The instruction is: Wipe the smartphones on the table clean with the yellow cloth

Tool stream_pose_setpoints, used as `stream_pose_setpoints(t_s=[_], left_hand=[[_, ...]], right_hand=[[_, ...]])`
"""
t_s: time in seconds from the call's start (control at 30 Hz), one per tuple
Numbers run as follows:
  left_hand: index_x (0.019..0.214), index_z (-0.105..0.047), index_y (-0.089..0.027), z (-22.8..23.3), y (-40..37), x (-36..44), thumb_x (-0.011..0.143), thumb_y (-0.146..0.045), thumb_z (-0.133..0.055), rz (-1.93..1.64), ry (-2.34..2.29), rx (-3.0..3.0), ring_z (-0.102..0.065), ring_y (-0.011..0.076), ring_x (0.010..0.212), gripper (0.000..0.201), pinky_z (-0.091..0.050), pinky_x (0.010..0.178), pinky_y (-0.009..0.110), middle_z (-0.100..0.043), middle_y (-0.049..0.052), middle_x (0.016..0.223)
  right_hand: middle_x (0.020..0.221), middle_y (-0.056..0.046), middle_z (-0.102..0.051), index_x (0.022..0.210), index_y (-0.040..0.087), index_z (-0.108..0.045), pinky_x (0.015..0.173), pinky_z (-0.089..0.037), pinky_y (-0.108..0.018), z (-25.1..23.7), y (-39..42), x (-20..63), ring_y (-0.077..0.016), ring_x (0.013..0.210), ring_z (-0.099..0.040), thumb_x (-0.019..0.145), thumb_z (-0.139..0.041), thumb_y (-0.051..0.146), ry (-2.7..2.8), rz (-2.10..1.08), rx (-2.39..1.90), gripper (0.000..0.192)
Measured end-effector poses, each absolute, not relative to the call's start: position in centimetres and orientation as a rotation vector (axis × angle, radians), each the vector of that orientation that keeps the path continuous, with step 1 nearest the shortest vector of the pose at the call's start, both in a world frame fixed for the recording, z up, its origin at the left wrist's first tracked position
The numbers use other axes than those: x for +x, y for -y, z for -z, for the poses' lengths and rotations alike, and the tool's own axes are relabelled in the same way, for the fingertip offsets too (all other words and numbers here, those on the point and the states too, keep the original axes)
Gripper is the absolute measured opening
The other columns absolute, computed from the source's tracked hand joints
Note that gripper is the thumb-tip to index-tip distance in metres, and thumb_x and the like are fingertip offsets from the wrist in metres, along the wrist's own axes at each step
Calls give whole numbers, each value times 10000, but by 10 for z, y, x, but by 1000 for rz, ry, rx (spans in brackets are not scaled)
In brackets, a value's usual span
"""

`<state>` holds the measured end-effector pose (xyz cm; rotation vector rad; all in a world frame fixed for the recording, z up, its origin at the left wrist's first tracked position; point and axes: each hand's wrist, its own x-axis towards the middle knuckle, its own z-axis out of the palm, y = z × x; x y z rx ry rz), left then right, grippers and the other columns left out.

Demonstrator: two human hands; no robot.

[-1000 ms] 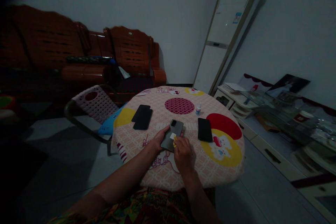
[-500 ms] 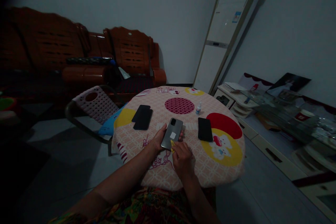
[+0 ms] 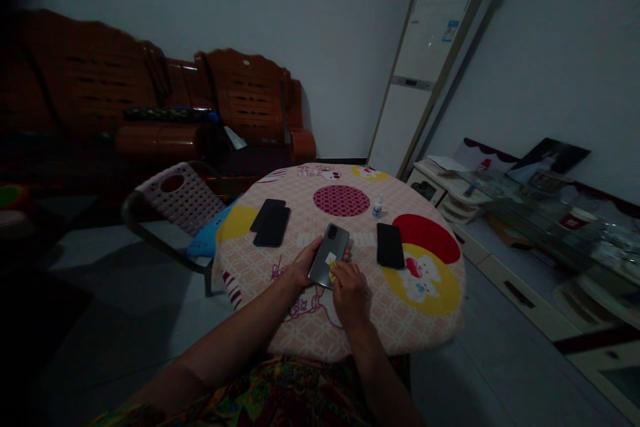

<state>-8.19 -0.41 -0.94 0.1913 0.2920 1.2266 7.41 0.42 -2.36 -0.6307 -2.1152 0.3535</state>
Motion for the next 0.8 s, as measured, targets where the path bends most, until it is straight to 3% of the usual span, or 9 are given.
stream_pose_setpoints(t_s=[0.57, 0.8], left_hand=[[1282, -517, -3, 11, 5, -83, 937, -497, -367, -1218, -416, 186, -670, 256, 861, 622, -469, 817, 331, -690, 184, 999], [1254, -532, -10, 4, 8, -82, 930, -493, -379, -1198, -318, 228, -668, 259, 875, 601, -470, 807, 333, -687, 186, 988]], right_hand=[[1049, -97, -674, 972, 201, -699, 884, -503, -431, 14, -1, 73, -229, 1023, -580, 856, -433, 74, 2039, -283, -608, 317], [1033, -80, -677, 975, 212, -691, 870, -514, -395, 16, 7, 77, -206, 990, -598, 849, -446, 54, 2080, -298, -555, 318]])
